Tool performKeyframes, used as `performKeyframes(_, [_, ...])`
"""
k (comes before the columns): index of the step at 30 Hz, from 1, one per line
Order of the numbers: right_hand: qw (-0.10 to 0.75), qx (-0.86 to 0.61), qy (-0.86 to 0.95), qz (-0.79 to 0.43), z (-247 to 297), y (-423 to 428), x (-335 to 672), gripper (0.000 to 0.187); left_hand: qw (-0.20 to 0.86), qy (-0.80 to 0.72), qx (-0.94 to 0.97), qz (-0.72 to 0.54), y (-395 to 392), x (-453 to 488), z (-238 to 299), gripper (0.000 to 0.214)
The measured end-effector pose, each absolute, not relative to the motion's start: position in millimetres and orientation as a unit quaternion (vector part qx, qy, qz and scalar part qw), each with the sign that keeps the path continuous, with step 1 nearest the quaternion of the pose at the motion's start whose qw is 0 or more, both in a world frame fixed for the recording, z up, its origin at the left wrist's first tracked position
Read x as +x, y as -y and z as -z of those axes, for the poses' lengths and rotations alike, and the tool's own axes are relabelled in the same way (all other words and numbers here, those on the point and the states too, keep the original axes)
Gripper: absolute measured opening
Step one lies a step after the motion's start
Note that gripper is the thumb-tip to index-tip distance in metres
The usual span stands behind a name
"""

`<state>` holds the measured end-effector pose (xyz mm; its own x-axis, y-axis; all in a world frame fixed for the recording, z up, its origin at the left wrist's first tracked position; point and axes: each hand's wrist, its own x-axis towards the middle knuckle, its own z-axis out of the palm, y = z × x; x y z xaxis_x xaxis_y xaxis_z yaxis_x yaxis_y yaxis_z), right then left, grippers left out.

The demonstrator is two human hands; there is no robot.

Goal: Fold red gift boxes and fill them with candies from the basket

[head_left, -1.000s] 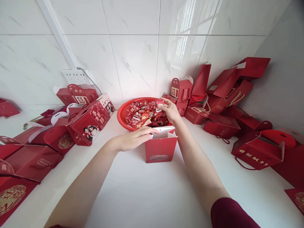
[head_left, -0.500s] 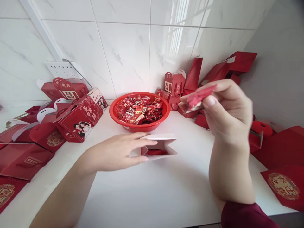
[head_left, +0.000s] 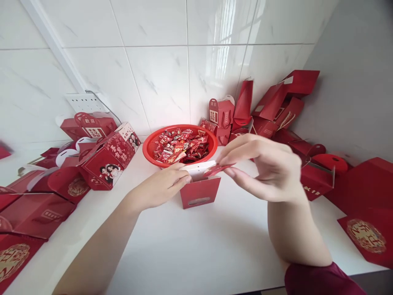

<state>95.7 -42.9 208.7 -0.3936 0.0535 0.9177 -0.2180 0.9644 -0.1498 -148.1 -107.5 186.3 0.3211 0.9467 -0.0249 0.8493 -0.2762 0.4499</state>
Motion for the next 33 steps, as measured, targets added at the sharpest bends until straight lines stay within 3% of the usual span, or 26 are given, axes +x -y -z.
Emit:
performKeyframes(6, [0.481, 0.007, 0.866, -0.14, -190, 26, 72, 0.014, 0.233, -0.55, 0.789, -0.145, 90, -156, -176, 0.04])
performKeyframes(13, [0.236, -0.179, 0.952, -0.076, -169, -4, 59, 0.012, 0.229, -0.548, 0.793, -0.14, 86, -162, -173, 0.039])
performKeyframes(22, [0.242, -0.226, 0.938, -0.104, -175, -8, 72, 0.021, 0.258, -0.578, 0.771, -0.075, 96, -177, -190, 0.042])
performKeyframes(28, [0.263, -0.337, 0.898, -0.102, -163, -41, 70, 0.024, 0.262, -0.579, 0.772, -0.028, 104, -192, -204, 0.04])
performKeyframes(33, [0.097, -0.421, 0.898, -0.086, -150, -80, 37, 0.033, 0.241, -0.603, 0.76, -0.015, 111, -195, -209, 0.046])
